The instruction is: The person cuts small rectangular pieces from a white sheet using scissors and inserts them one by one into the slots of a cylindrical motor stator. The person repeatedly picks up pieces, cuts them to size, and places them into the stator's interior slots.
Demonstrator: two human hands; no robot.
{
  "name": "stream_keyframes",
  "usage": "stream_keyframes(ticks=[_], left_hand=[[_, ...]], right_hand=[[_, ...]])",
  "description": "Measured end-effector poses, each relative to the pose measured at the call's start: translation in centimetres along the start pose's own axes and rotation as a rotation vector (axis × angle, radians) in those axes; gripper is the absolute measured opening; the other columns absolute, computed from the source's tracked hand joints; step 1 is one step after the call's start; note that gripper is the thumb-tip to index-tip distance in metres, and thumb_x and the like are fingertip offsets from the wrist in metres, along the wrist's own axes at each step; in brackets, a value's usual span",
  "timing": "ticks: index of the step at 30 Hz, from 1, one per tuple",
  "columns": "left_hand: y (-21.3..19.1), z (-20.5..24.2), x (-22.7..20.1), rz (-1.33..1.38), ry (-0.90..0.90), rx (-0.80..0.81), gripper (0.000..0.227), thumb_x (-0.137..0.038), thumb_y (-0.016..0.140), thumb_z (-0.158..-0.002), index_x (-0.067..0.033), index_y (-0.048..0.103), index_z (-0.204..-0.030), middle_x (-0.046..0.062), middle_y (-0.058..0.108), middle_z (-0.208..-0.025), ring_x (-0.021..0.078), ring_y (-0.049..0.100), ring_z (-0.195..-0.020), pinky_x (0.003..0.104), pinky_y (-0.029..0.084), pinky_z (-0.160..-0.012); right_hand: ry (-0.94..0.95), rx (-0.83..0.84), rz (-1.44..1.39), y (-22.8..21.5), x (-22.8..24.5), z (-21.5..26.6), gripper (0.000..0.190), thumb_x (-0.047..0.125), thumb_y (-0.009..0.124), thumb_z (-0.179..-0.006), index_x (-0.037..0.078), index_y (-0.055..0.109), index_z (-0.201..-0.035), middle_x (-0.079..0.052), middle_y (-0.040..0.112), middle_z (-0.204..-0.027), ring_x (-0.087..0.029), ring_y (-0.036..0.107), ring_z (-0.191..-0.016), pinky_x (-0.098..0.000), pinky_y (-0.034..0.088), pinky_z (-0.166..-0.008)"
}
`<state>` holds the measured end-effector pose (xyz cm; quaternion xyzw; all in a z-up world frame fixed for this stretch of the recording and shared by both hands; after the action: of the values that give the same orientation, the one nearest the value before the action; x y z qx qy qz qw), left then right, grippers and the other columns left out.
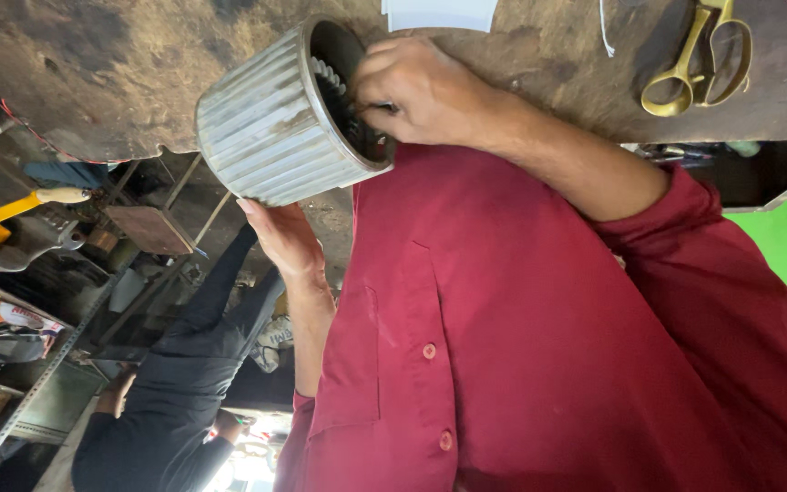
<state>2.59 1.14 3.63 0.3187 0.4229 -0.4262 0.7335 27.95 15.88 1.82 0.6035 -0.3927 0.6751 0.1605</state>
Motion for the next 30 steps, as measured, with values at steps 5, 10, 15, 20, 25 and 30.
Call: stream_keyframes(ticks=[5, 10, 15, 20, 25, 30], left_hand=[[0.0, -0.3, -0.2, -0.023, 0.003, 0.004, 0.071, -0.052, 0.045, -0.113, -0.0004, 0.034, -0.161, 0.013, 0.043, -0.164, 0.0247, 0.04, -0.155, 0.044, 0.03, -0.132], [0.2, -0.1, -0.6, 0.03, -0.014, 0.036, 0.069, -0.05, 0.046, -0.113, -0.0007, 0.036, -0.16, 0.012, 0.044, -0.163, 0.0259, 0.041, -0.154, 0.044, 0.031, -0.132], [0.5, -0.3, -1.1, 0.019, -0.024, 0.069, 0.069, -0.05, 0.048, -0.113, -0.0018, 0.036, -0.161, 0.012, 0.044, -0.164, 0.0255, 0.041, -0.154, 0.044, 0.031, -0.132], [-0.2, -0.1, -0.6, 0.068, -0.046, 0.046, 0.07, -0.049, 0.051, -0.112, -0.0029, 0.035, -0.162, 0.011, 0.042, -0.166, 0.025, 0.04, -0.155, 0.045, 0.03, -0.133], [-0.3, -0.1, -0.5, 0.074, -0.063, 0.05, 0.071, -0.05, 0.051, -0.111, -0.0045, 0.033, -0.163, 0.01, 0.04, -0.166, 0.0245, 0.038, -0.156, 0.044, 0.029, -0.133], [-0.3, -0.2, -0.5, 0.064, -0.056, 0.074, 0.071, -0.051, 0.05, -0.112, -0.0043, 0.032, -0.164, 0.01, 0.039, -0.168, 0.0248, 0.036, -0.158, 0.044, 0.026, -0.135]], right_hand=[[-0.056, -0.164, 0.021, -1.2, -0.1, 1.2, 0.01, 0.01, 0.078, -0.09, 0.0, 0.076, -0.094, -0.015, 0.074, -0.112, -0.028, 0.069, -0.104, -0.0392, 0.056, -0.092], [-0.021, -0.124, -0.005, 0.6, -0.9, 1.3, 0.007, 0.007, 0.078, -0.094, 0.002, 0.077, -0.099, -0.009, 0.073, -0.107, -0.025, 0.068, -0.102, -0.0401, 0.055, -0.094], [-0.092, -0.209, -0.024, 0.7, -0.9, 0.9, 0.01, 0.007, 0.076, -0.089, 0.001, 0.075, -0.097, -0.011, 0.07, -0.112, -0.03, 0.065, -0.105, -0.04, 0.053, -0.092], [-0.038, -0.122, 0.073, 1.2, -0.6, 0.9, 0.007, 0.007, 0.079, -0.084, 0.004, 0.073, -0.088, -0.009, 0.07, -0.096, -0.031, 0.066, -0.094, -0.044, 0.053, -0.084], [0.04, -0.178, -0.056, 1.3, -0.8, 0.3, 0.025, -0.001, 0.077, -0.088, 0.003, 0.068, -0.111, -0.011, 0.075, -0.094, -0.028, 0.072, -0.088, -0.0419, 0.056, -0.081], [0.029, -0.188, -0.031, 1.7, -0.5, 0.2, 0.038, -0.005, 0.073, -0.086, 0.004, 0.057, -0.119, -0.009, 0.078, -0.096, -0.026, 0.076, -0.092, -0.0401, 0.057, -0.084]])
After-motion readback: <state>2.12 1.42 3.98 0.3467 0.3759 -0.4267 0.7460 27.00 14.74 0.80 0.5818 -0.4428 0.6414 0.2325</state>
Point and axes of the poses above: each hand's wrist, its own z-axis away from the middle knuckle, its own y-axis out of the palm, x = y × z, the point moved 3 cm from there along -z, towards the middle knuckle
